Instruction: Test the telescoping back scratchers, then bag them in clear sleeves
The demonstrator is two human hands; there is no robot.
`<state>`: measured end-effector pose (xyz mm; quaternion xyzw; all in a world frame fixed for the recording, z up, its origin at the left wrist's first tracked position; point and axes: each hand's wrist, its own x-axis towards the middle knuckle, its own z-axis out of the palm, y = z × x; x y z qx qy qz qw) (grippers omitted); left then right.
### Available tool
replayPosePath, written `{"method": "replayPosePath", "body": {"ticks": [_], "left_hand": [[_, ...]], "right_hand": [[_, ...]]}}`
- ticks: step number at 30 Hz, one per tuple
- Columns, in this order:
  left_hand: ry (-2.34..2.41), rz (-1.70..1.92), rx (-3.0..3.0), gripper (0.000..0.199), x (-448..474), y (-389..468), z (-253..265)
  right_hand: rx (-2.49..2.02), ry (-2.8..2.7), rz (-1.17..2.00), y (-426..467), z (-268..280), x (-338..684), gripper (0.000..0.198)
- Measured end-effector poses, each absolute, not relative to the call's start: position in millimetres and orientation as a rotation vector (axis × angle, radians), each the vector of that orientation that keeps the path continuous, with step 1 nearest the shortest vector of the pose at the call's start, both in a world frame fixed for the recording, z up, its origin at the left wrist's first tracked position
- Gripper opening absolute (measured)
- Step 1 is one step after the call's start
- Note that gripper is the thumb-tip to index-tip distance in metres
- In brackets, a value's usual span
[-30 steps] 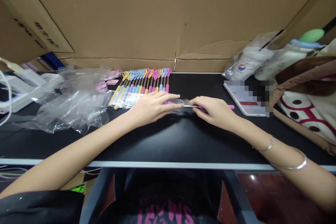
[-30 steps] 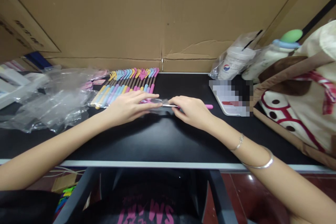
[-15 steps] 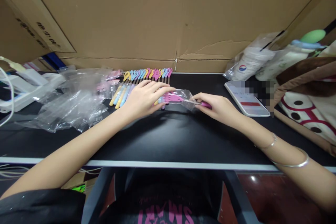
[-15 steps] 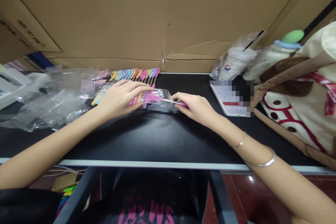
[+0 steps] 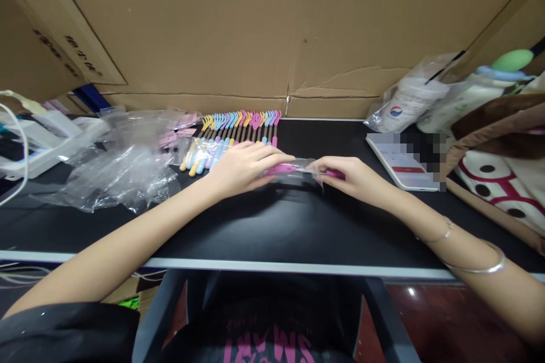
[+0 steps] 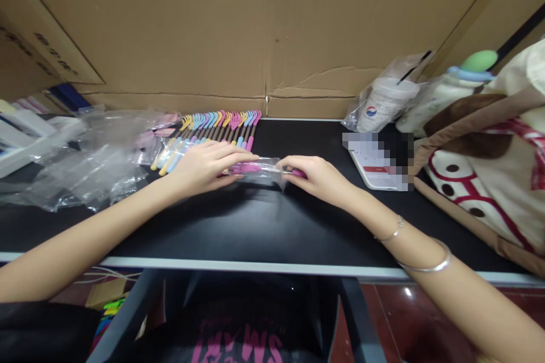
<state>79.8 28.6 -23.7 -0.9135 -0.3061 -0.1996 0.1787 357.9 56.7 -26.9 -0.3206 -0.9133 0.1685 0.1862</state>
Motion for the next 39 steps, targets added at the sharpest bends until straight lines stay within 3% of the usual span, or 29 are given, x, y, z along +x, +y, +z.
{"method": "replayPosePath", "body": {"ticks": [4,18,27,39], "left_hand": [[-0.829,-0.581,-2.624,0.032,83,26,-25],[-0.89,-0.552,-2.609,0.025,81,28,-22],[-0.953,-0.517,-2.505,0.022,70,32,-16],[-0.9,-0.565,-2.574,0.026,81,24,-20]], "right_hand": [[-0.817,-2.587,0.603,55,-26,356,0.027],[-0.891,-2.626,0.61,55,-22,358,0.029],[-1.293,-2.82,0.291,68,-15,379,0.022],[-1.115,-2.723,0.419,58,-22,363,0.025]]}}
